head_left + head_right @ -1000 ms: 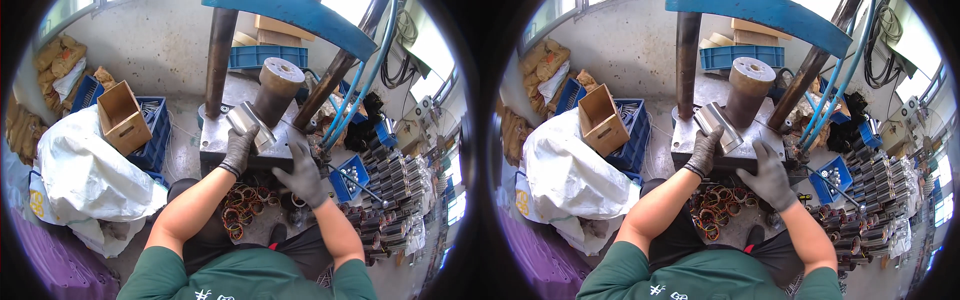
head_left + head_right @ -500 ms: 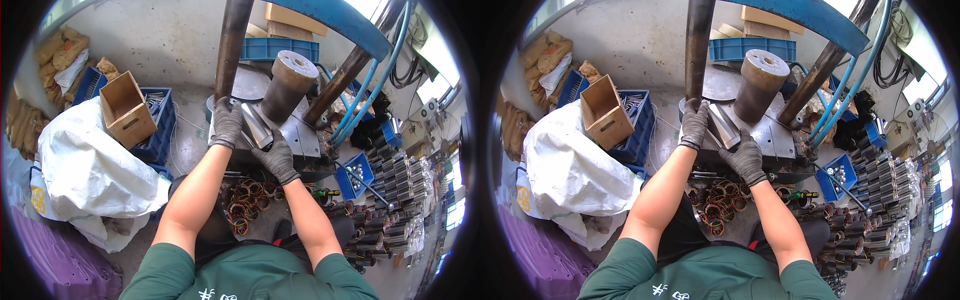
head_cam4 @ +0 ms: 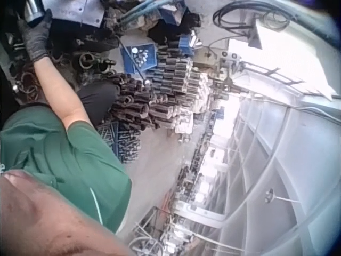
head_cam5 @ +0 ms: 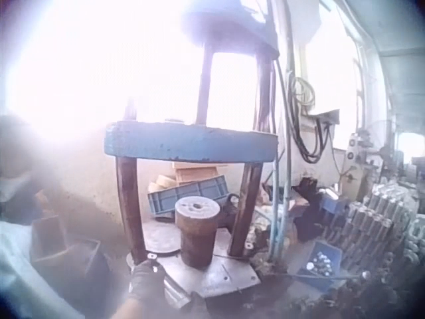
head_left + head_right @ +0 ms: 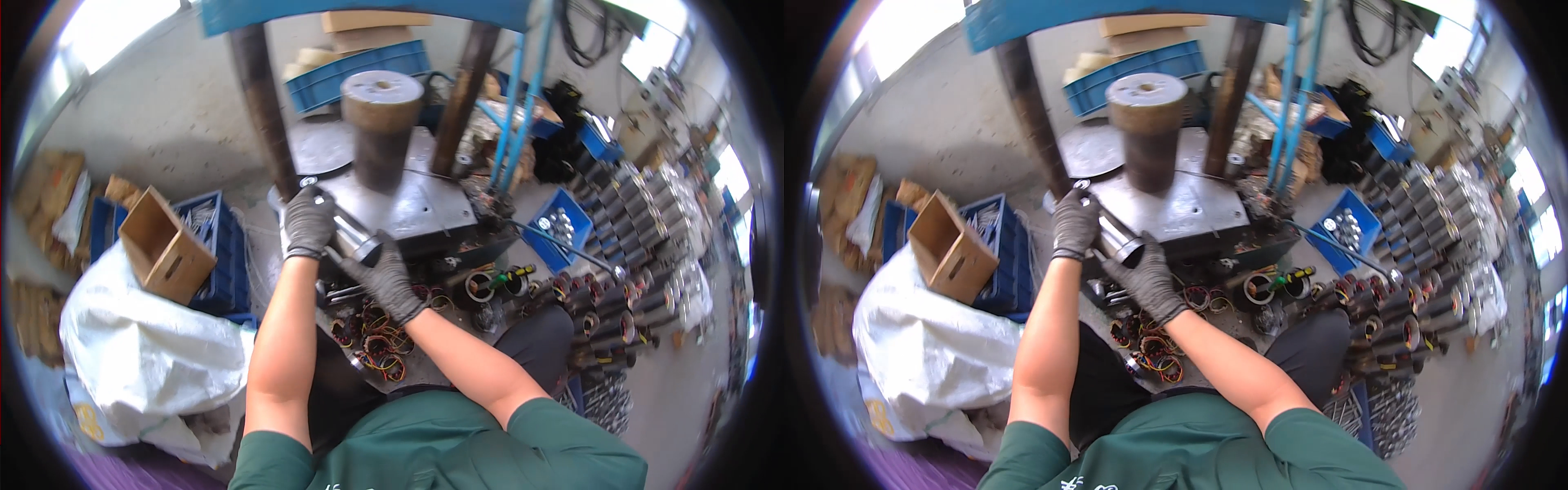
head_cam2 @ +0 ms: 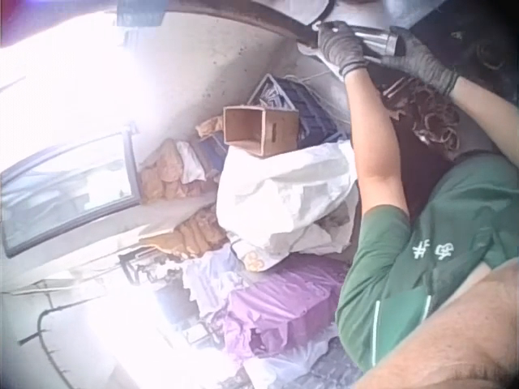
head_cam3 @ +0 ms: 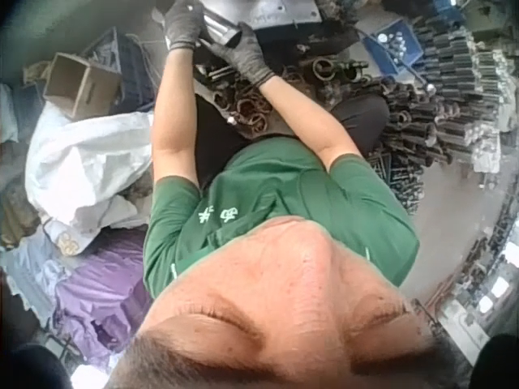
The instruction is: The person applies tape to the wires of motor stators and places them inside metal sleeves. They use a hydraulic press to seat each stator into its sleeve, remove the finished parts, and wipe several empty sleeves with a cloth.
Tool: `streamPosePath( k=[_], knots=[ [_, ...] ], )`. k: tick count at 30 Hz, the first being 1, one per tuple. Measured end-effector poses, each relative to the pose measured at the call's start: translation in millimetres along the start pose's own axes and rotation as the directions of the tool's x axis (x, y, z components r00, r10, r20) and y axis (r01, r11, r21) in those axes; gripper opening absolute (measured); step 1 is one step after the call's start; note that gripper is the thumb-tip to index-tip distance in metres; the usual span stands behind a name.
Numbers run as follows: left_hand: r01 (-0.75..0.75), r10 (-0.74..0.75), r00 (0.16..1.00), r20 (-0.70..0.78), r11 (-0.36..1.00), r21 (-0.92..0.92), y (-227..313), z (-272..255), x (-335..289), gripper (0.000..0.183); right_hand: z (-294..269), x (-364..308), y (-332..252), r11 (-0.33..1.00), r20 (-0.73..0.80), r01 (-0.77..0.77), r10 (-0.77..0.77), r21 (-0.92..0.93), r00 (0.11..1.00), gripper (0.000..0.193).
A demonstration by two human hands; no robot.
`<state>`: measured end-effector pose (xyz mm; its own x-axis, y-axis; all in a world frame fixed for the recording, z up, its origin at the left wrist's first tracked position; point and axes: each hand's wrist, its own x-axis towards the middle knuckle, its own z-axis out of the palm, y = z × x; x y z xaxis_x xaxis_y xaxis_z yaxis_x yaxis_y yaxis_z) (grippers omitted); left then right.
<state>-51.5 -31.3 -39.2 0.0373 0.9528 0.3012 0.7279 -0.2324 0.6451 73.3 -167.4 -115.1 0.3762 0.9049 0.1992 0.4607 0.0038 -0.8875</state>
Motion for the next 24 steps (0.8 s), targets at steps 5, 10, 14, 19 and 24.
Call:
streamPosePath(
  k=[5, 10, 14, 19, 24],
  knots=[
    [0.045, -0.055, 0.996, 0.077, 0.992, 0.12, 15.1, 2.7, 22.8, 0.034, 7.9, 4.2, 0.9, 0.975, -0.074, -0.093, 0.11, 0.204, 0.991, 0.112],
    [0.062, -0.09, 0.989, 0.12, 0.974, 0.218, 28.3, 8.5, 33.9, 0.029, -0.8, -1.3, -12.1, 0.857, 0.007, -0.291, 0.319, 0.426, 0.948, 0.093],
    [0.013, -0.047, 0.991, 0.124, 0.965, 0.263, 36.5, 12.5, 33.9, 0.029, -5.5, -8.4, -17.3, 0.699, 0.111, -0.372, 0.39, 0.611, 0.914, 0.087],
    [-0.331, 0.169, 0.922, 0.348, 0.809, 0.485, 47.5, 18.6, 42.1, 0.03, -0.8, -14.2, -25.5, 0.52, 0.1, -0.386, 0.495, 0.762, 0.863, 0.074],
    [-0.159, -0.02, 0.932, 0.363, 0.876, 0.456, 59.9, 29.3, 47.8, 0.047, -8.1, -10.4, -34.0, 0.345, 0.229, -0.524, 0.621, 0.779, 0.749, 0.073]
  ],
)
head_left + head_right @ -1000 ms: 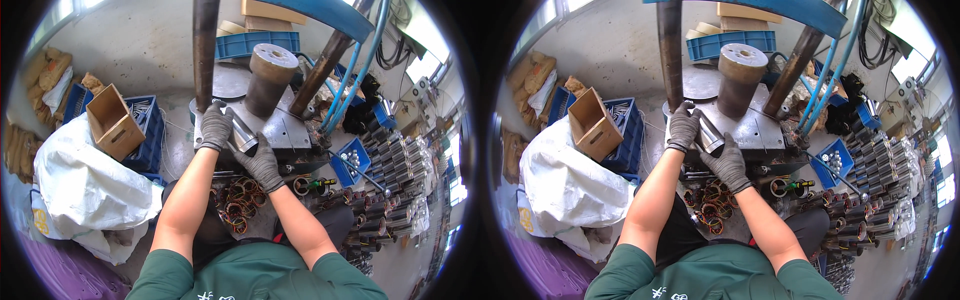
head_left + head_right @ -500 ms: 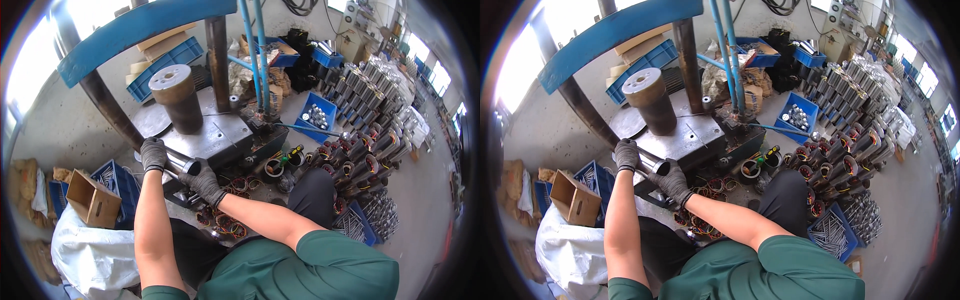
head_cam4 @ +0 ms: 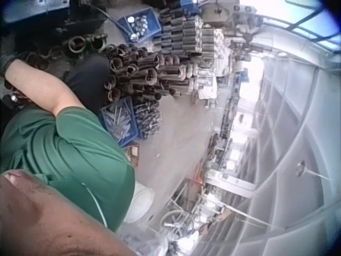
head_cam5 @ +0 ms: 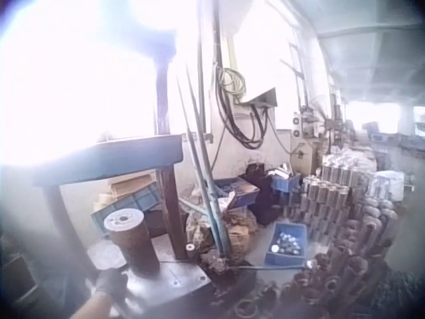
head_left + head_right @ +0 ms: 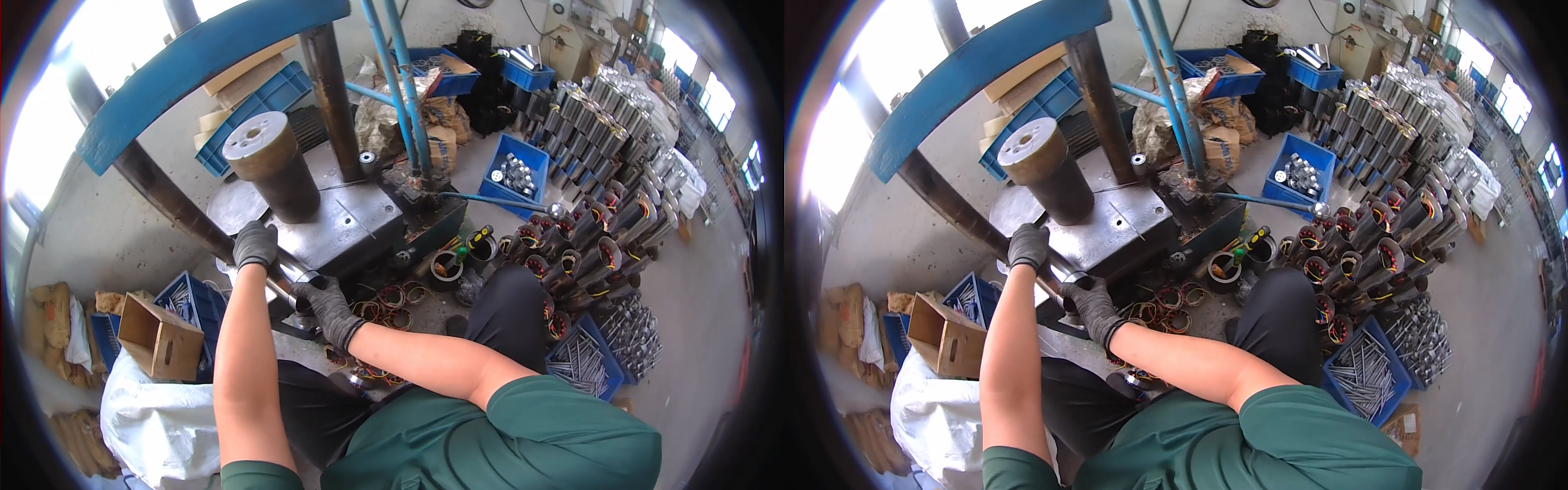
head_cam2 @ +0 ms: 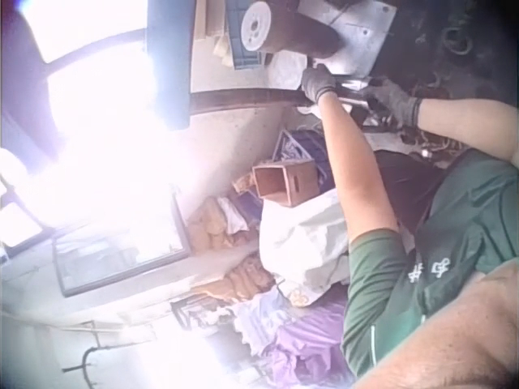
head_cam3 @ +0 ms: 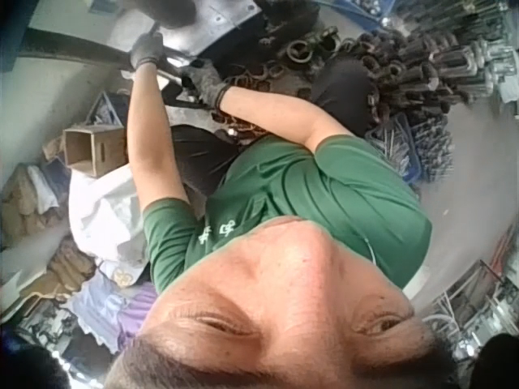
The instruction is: The person applies tape to the wires of motor stators and places them inside metal sleeves. They use a hydraulic press to seat each stator into its sleeve, remove the finished parts, and wipe several empty sleeves with a cloth.
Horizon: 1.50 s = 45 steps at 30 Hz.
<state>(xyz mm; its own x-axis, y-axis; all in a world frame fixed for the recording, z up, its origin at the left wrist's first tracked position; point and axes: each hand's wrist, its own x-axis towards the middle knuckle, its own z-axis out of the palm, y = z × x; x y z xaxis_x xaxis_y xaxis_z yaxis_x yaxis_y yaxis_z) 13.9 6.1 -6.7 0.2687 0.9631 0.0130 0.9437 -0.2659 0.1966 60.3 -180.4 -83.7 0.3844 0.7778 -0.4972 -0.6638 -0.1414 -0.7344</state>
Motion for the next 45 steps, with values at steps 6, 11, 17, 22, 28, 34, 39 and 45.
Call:
streamPosePath(
  k=[6, 11, 17, 22, 28, 34, 39, 45],
  knots=[
    [0.005, -0.006, 1.0, -0.012, 0.991, -0.133, -18.7, -5.3, -6.6, 0.043, 9.7, 16.3, -8.9, 0.985, 0.002, -0.093, 0.094, -0.144, 0.996, 0.079],
    [-0.102, 0.105, 0.994, -0.023, 0.987, 0.128, -18.6, -7.1, -5.0, 0.037, 17.0, 18.0, 7.5, 0.998, 0.075, -0.04, 0.044, -0.047, 0.996, 0.078],
    [-0.108, 0.107, 0.994, 0.014, 0.989, 0.103, -17.9, 0.5, 11.9, 0.036, 10.8, 6.6, -2.9, 0.992, 0.072, -0.049, 0.041, 0.118, 0.997, 0.065],
    [0.057, -0.057, 0.998, 0.013, 0.998, -0.004, -4.4, 4.9, 13.3, 0.037, 5.5, -1.0, -7.5, 0.973, 0.029, -0.073, 0.068, 0.217, 0.997, 0.062],
    [0.12, -0.119, 0.991, 0.055, 0.993, -0.013, 6.8, -7.4, 8.0, 0.042, -30.2, -21.1, 0.9, 0.977, 0.054, -0.092, 0.083, 0.194, 0.995, 0.059],
    [0.15, -0.155, 0.983, -0.097, 0.987, -0.056, -44.8, -11.1, 21.4, 0.042, -121.3, -55.7, -41.3, 0.824, 0.463, -0.467, 0.293, 0.321, 0.836, 0.075],
    [0.123, -0.174, 0.973, -0.151, 0.947, -0.297, -66.7, 2.2, 4.3, 0.044, -103.4, -27.5, -134.7, 0.904, 0.547, -0.005, -0.255, 0.428, 0.797, 0.067],
    [0.103, -0.418, 0.868, -0.268, 0.679, -0.727, -92.7, 25.4, -36.6, 0.047, -25.9, 4.0, -218.9, 0.902, 0.599, 0.017, -0.3, 0.431, 0.742, 0.066]
  ],
)
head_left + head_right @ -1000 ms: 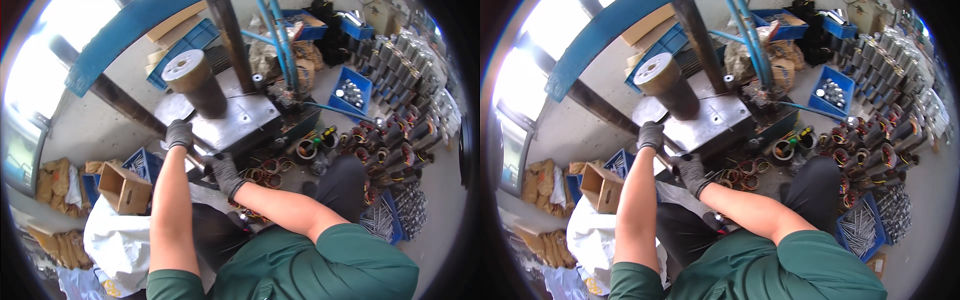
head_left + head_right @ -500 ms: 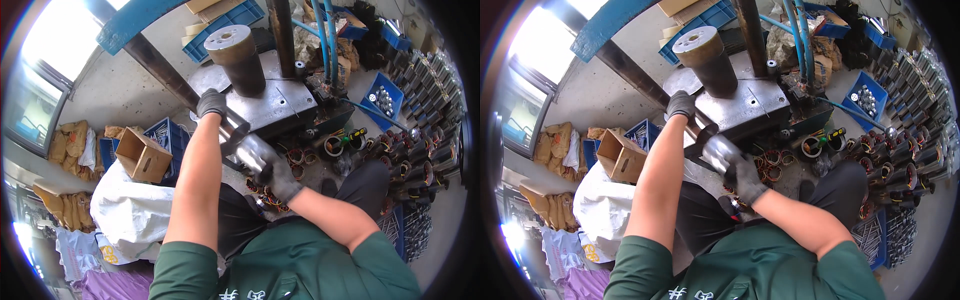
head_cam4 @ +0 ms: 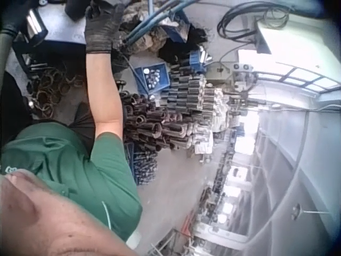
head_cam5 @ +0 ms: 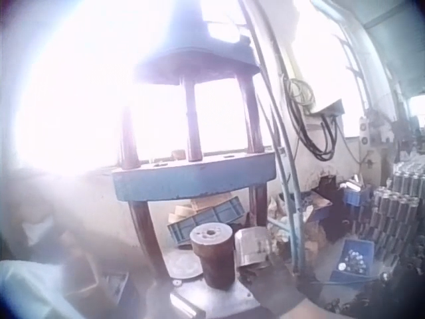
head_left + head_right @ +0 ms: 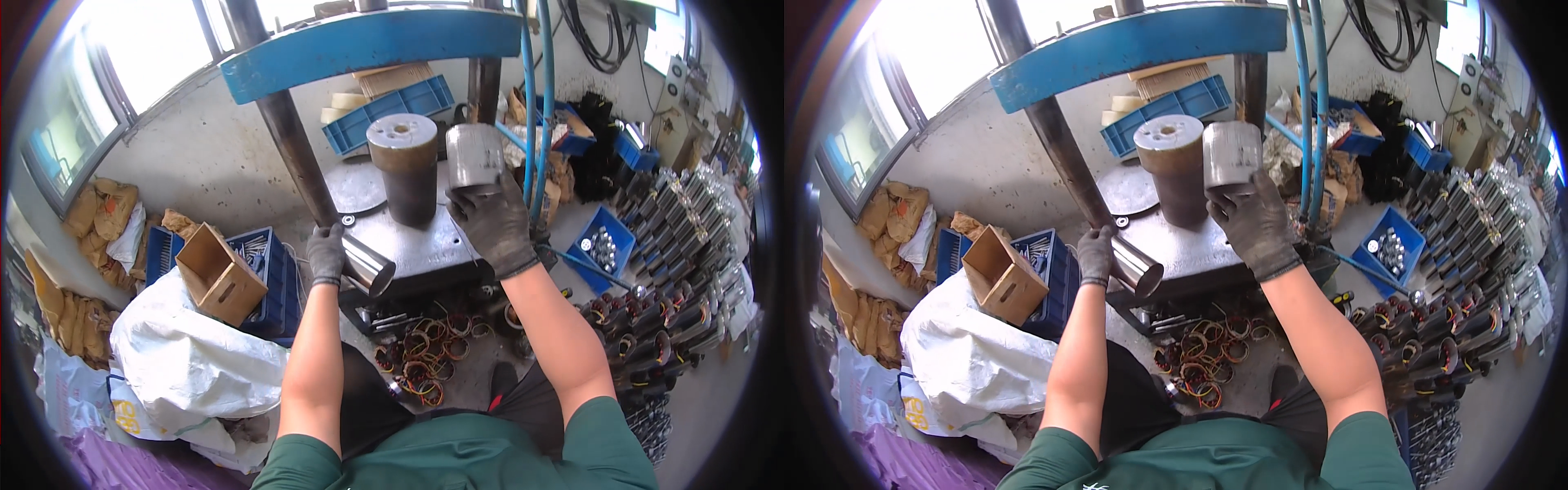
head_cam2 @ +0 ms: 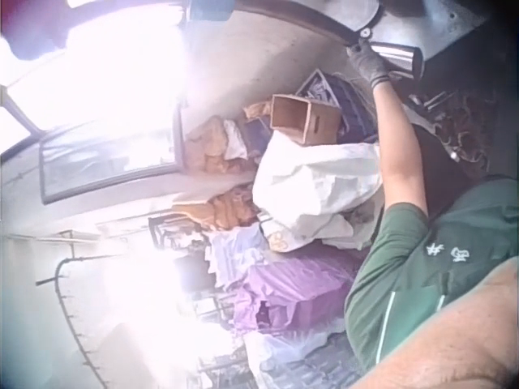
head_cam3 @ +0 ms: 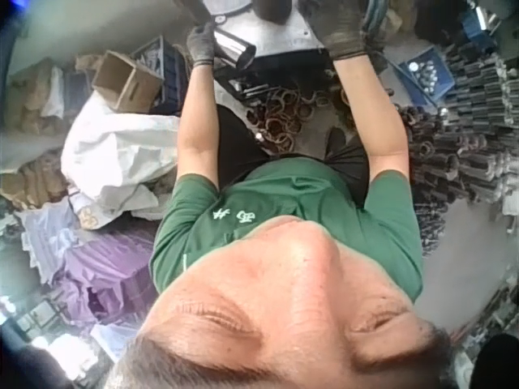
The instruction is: The person applies tape to the wires of motor stators and places them inside metal sleeves. They use a hydraulic press to seat each stator into its sleeve, remove the finished parts, and wipe several empty sleeves with a cloth.
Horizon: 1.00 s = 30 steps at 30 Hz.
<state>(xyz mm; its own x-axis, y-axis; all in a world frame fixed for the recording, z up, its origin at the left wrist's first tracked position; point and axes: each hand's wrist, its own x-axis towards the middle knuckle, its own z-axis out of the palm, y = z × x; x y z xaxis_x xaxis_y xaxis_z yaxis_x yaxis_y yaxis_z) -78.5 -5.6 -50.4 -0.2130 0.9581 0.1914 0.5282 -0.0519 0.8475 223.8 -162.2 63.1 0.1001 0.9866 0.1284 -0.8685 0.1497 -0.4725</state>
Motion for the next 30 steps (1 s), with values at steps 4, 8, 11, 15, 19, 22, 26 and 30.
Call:
streamPosePath(
  k=[4, 8, 11, 15, 19, 22, 26, 30],
  knots=[
    [0.031, -0.03, 0.999, 0.011, 0.994, -0.105, -7.6, -0.8, -1.0, 0.041, 28.3, 65.2, 1.3, 0.979, 0.07, 0.067, -0.055, -0.191, 0.996, 0.062],
    [-0.062, 0.065, 0.997, 0.048, 0.997, -0.049, -2.1, 0.9, 3.4, 0.037, 50.8, 134.4, 17.5, 0.2, 0.221, 0.412, -0.6, -0.889, 0.769, 0.082],
    [-0.078, 0.082, 0.993, 0.083, 0.995, -0.055, 2.3, 3.4, 6.9, 0.041, 53.3, 149.1, 24.9, -0.309, 0.386, 0.241, -0.605, -0.92, 0.696, 0.097],
    [-0.098, 0.099, 0.991, 0.091, 0.995, -0.011, 1.5, 7.2, 10.8, 0.045, 61.3, 165.8, 40.9, -0.317, 0.286, 0.116, -0.567, -0.941, 0.772, 0.103],
    [-0.047, 0.054, 0.987, 0.15, 0.998, -0.053, -4.8, 10.2, 14.4, 0.046, 61.6, 187.0, 44.9, -0.385, 0.191, -0.05, -0.561, -0.921, 0.805, 0.111],
    [-0.056, 0.07, 0.982, 0.174, 0.995, -0.087, -5.3, 10.5, 13.6, 0.04, 49.0, 189.3, 39.0, -0.378, 0.224, 0.006, -0.537, -0.926, 0.813, 0.103],
    [-0.114, 0.169, 0.972, 0.162, 0.946, -0.303, 12.4, 5.7, -5.2, 0.03, 24.6, 148.6, 37.4, -0.252, 0.354, 0.255, -0.534, -0.933, 0.767, 0.074],
    [-0.481, 0.573, 0.792, 0.211, 0.798, -0.363, 43.9, -13.7, -56.0, 0.017, -8.3, 51.2, 57.7, 0.068, 0.245, 0.292, -0.382, -0.954, 0.891, 0.046]
  ],
)
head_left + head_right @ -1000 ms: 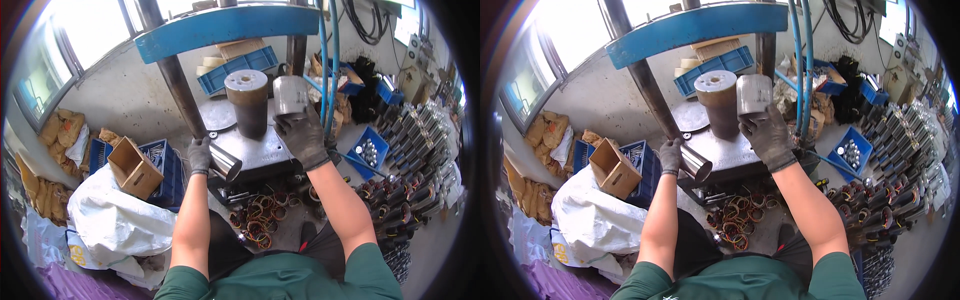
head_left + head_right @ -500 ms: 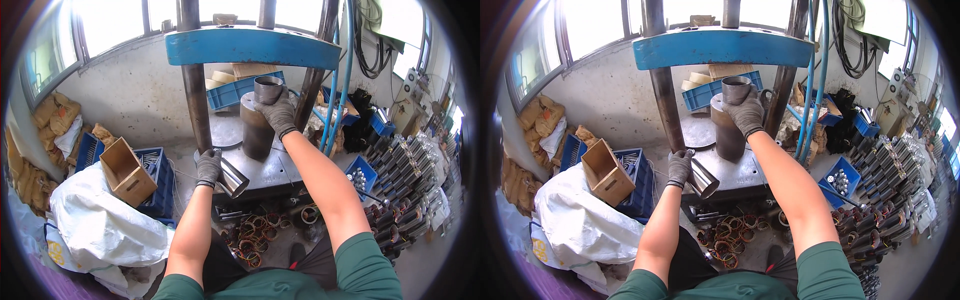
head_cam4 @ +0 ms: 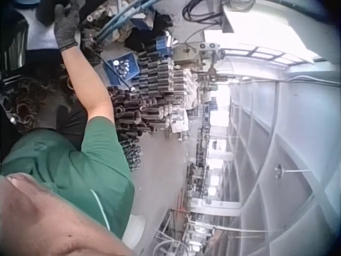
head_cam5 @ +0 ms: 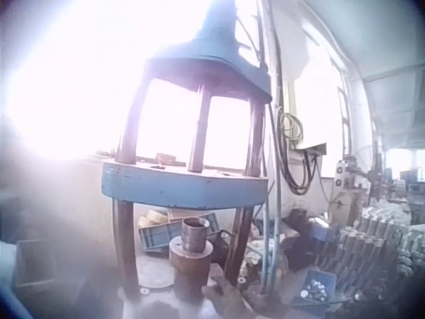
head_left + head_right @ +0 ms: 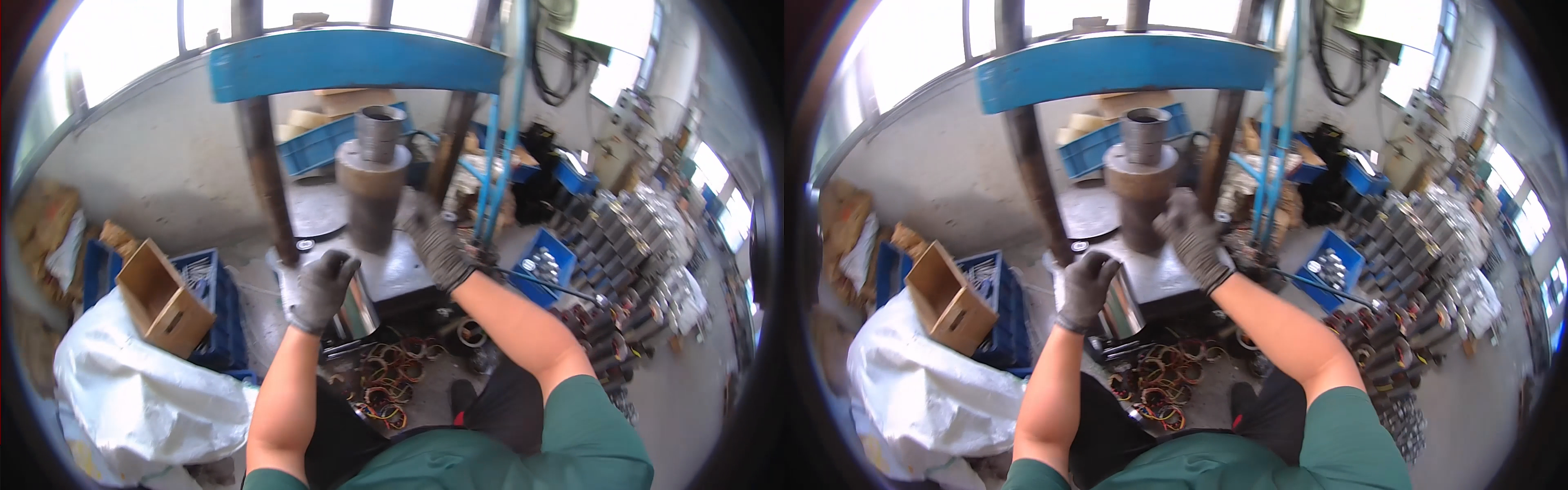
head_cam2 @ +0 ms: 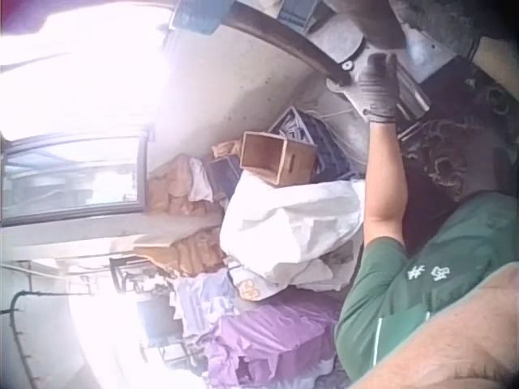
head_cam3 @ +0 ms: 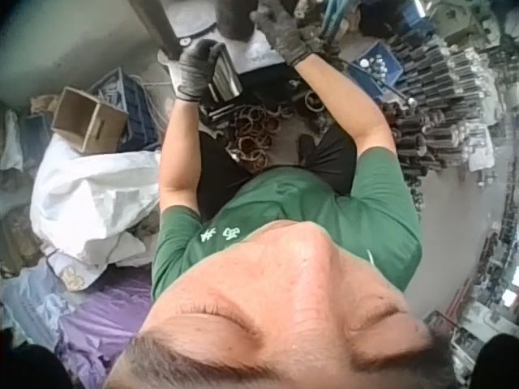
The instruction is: The person applies tape to the wires of motor stators and places them inside metal sleeves. They use a hydraulic press to seat each stator into its sleeve, remove the finished parts, and wipe several empty sleeves with a cloth.
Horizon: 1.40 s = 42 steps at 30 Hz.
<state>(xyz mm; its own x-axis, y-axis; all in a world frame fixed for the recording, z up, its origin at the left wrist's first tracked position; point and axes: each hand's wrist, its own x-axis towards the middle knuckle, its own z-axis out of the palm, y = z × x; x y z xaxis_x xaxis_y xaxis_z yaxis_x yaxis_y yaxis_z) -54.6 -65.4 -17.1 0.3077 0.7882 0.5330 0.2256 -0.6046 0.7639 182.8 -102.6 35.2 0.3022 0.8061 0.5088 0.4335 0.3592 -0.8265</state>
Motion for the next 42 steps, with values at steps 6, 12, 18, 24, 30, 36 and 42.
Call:
streamPosePath(
  k=[6, 12, 18, 24, 30, 36, 42],
  knots=[
    [-0.426, 0.415, 0.768, 0.487, 0.9, -0.095, 88.6, 27.9, -37.8, 0.015, -49.0, -131.8, 6.6, 0.362, 0.587, -0.932, 0.759, -0.019, 0.282, 0.042],
    [-0.587, 0.726, 0.441, 0.527, 0.678, -0.442, 134.7, 71.8, -83.4, 0.03, -91.3, -237.8, -11.4, 0.576, 0.568, -0.798, 0.602, 0.178, 0.562, 0.027],
    [-0.662, 0.727, 0.654, 0.211, 0.684, -0.305, 115.7, 80.1, -99.7, 0.03, -148.9, -284.8, -67.1, 0.466, 0.298, -0.844, 0.793, 0.268, 0.532, 0.023],
    [-0.147, 0.237, 0.946, 0.22, 0.922, -0.359, 63.6, 92.2, -83.9, 0.032, -253.4, -324.2, -98.7, 0.67, -0.226, -0.408, 0.651, 0.62, 0.725, 0.021],
    [-0.022, 0.107, 0.945, 0.308, 0.963, -0.268, 56.0, 86.2, -85.0, 0.031, -317.3, -386.4, -37.6, 0.346, -0.25, -0.264, 0.908, 0.901, 0.337, 0.02],
    [0.001, 0.108, 0.878, 0.466, 0.974, -0.227, 55.4, 78.2, -91.7, 0.029, -303.6, -465.8, 62.5, 0.065, -0.157, -0.569, 0.981, 0.82, -0.114, 0.008],
    [-0.045, 0.026, 0.801, 0.599, 0.999, 0.017, 28.3, 88.6, -118.0, 0.025, -267.3, -498.3, 187.5, -0.033, -0.097, -0.731, 0.986, 0.681, -0.135, 0.007]
  ],
)
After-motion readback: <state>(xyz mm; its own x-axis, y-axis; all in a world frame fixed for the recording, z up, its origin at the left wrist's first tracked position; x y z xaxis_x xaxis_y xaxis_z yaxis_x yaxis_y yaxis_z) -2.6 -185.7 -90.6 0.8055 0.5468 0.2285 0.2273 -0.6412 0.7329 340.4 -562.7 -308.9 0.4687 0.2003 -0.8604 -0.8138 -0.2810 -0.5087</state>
